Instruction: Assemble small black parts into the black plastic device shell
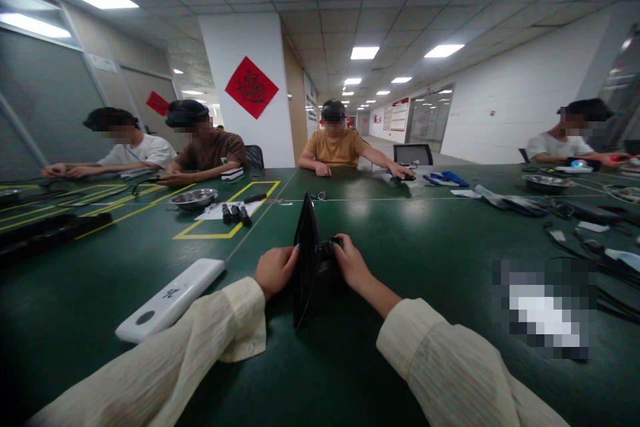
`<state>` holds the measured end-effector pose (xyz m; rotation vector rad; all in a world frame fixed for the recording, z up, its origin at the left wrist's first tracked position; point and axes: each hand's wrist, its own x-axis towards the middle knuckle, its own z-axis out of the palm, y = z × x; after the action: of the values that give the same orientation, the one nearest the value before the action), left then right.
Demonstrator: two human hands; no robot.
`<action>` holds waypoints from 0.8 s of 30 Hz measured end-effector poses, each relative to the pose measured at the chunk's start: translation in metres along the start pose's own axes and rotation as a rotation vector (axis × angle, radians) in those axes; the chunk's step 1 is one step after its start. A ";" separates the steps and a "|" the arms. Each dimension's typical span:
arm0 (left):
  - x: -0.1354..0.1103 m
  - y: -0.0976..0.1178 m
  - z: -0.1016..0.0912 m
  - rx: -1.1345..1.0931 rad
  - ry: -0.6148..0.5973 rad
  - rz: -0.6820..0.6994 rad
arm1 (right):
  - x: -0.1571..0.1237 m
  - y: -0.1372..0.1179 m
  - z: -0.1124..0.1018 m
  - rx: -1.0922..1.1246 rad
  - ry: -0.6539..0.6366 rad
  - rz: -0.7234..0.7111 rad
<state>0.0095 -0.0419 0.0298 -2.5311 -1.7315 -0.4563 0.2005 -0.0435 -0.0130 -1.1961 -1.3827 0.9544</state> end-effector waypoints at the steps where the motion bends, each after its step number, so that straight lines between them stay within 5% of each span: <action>1: 0.000 0.000 0.000 0.000 0.006 0.006 | 0.001 0.001 0.000 0.002 0.000 -0.010; 24: 0.002 -0.004 0.003 -0.015 -0.005 -0.004 | -0.001 -0.001 0.001 0.011 0.010 -0.035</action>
<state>0.0071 -0.0381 0.0272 -2.5417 -1.7418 -0.4659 0.1995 -0.0445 -0.0118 -1.1637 -1.3847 0.9289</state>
